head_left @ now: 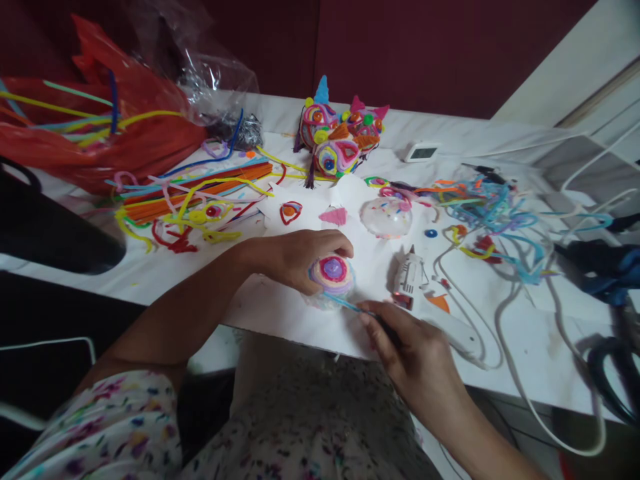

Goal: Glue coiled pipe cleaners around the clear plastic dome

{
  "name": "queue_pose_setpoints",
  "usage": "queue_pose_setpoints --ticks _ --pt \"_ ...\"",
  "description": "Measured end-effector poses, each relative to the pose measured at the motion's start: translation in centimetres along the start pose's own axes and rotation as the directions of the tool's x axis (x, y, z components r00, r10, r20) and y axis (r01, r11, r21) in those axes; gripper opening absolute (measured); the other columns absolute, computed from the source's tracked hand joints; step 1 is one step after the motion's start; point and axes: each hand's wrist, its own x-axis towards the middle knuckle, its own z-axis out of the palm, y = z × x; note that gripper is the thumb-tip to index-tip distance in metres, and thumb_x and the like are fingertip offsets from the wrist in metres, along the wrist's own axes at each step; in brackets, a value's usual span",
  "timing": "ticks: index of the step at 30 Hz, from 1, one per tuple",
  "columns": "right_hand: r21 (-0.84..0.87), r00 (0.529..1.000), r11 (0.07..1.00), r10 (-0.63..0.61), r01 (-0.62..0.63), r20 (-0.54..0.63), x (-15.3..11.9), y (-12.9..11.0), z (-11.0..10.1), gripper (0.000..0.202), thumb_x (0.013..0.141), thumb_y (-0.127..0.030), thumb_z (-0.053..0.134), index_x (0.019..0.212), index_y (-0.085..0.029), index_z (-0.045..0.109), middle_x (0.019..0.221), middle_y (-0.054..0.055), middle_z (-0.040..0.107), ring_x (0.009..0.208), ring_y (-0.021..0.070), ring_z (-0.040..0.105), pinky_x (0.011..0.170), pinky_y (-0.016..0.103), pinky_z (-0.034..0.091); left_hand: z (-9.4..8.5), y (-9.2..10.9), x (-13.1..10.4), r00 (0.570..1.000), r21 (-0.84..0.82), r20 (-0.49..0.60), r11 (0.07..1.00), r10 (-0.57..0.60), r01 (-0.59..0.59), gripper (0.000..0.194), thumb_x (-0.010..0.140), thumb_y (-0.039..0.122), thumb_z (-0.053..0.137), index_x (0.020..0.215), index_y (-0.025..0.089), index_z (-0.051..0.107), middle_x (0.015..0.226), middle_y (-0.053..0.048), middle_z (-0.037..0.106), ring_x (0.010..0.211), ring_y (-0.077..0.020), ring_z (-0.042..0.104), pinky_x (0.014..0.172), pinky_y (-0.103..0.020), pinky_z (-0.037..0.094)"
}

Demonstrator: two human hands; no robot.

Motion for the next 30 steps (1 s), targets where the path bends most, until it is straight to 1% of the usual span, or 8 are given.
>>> queue_pose_setpoints --ticks 4,6,10,15,18,23,27,30 --pt "-0.120 0.998 0.990 -0.070 0.070 0.005 1.0 0.9 -0.4 0.034 0.121 -0.035 0.062 0.103 -0.026 0.090 0.089 0.007 0.088 0.072 0.0232 0.083 0.072 0.033 0.067 0.0 -0.1 -0.1 1.000 -0.012 0.018 1.000 -0.022 0.022 0.059 0.056 0.020 0.072 0.108 0.017 0.044 0.105 -0.002 0.055 0.094 -0.0141 0.054 0.081 -0.022 0.042" --pt "-0.163 0.995 0.983 -0.079 0.087 0.054 1.6 1.5 -0.7 0.036 0.121 -0.035 0.059 0.103 -0.027 0.089 0.091 0.008 0.088 0.076 0.0242 0.085 0.072 0.034 0.066 0.0 -0.1 -0.1 0.999 -0.016 0.027 0.999 -0.041 0.041 0.060 0.055 0.018 0.072 0.108 0.018 0.044 0.106 -0.002 0.055 0.094 -0.0153 0.054 0.081 -0.023 0.042" --pt "-0.214 0.978 0.966 -0.109 0.147 0.180 3.3 2.6 -1.6 0.031 0.117 -0.028 0.060 0.106 -0.026 0.089 0.093 0.008 0.086 0.076 0.0227 0.083 0.069 0.032 0.062 -0.1 -0.1 0.0 0.997 -0.021 0.033 0.997 -0.070 0.071 0.061 0.055 0.017 0.072 0.108 0.019 0.043 0.106 -0.002 0.056 0.094 -0.0165 0.055 0.081 -0.024 0.042" --pt "-0.238 0.956 0.939 -0.200 0.250 0.214 4.7 3.1 -1.7 0.032 0.115 -0.019 0.058 0.105 -0.022 0.089 0.090 0.007 0.080 0.069 0.0197 0.075 0.065 0.029 0.056 -0.1 -0.1 0.0 0.992 0.003 0.070 0.994 -0.106 0.106 0.062 0.055 0.019 0.072 0.109 0.020 0.041 0.107 0.000 0.055 0.094 -0.0146 0.054 0.080 -0.021 0.041" --pt "-0.252 0.956 0.936 -0.192 0.247 0.222 5.1 3.1 -1.4 0.030 0.114 -0.019 0.060 0.103 -0.021 0.088 0.089 0.007 0.080 0.069 0.0198 0.075 0.065 0.029 0.054 -0.1 -0.1 0.0 0.988 0.030 0.086 0.992 -0.129 0.126 0.063 0.056 0.021 0.072 0.109 0.021 0.040 0.109 0.001 0.054 0.095 -0.0133 0.053 0.080 -0.020 0.040" --pt "-0.262 0.955 0.945 -0.121 0.194 0.272 5.7 3.2 -1.4 0.026 0.114 -0.019 0.063 0.106 -0.023 0.087 0.095 0.007 0.082 0.074 0.0202 0.076 0.070 0.030 0.056 -0.2 -0.2 -0.1 0.988 0.037 0.090 0.991 -0.129 0.126 0.061 0.057 0.024 0.072 0.110 0.021 0.040 0.108 0.001 0.054 0.093 -0.0131 0.053 0.080 -0.020 0.040" --pt "-0.293 0.947 0.932 -0.124 0.214 0.298 6.2 3.2 -1.5 0.026 0.114 -0.018 0.063 0.106 -0.024 0.087 0.097 0.008 0.083 0.081 0.0233 0.081 0.073 0.032 0.058 -0.3 -0.2 -0.1 0.986 0.024 0.082 0.989 -0.145 0.143 0.062 0.055 0.023 0.073 0.109 0.023 0.041 0.107 0.002 0.056 0.092 -0.0138 0.055 0.079 -0.020 0.040" --pt "-0.311 0.943 0.922 -0.131 0.229 0.306 6.5 3.1 -1.5 0.028 0.116 -0.017 0.061 0.106 -0.024 0.086 0.097 0.009 0.083 0.082 0.0241 0.082 0.072 0.032 0.058 -0.4 -0.2 0.0 0.986 0.020 0.086 0.989 -0.144 0.143 0.061 0.056 0.024 0.072 0.109 0.023 0.041 0.107 0.002 0.056 0.092 -0.0134 0.055 0.080 -0.021 0.040"
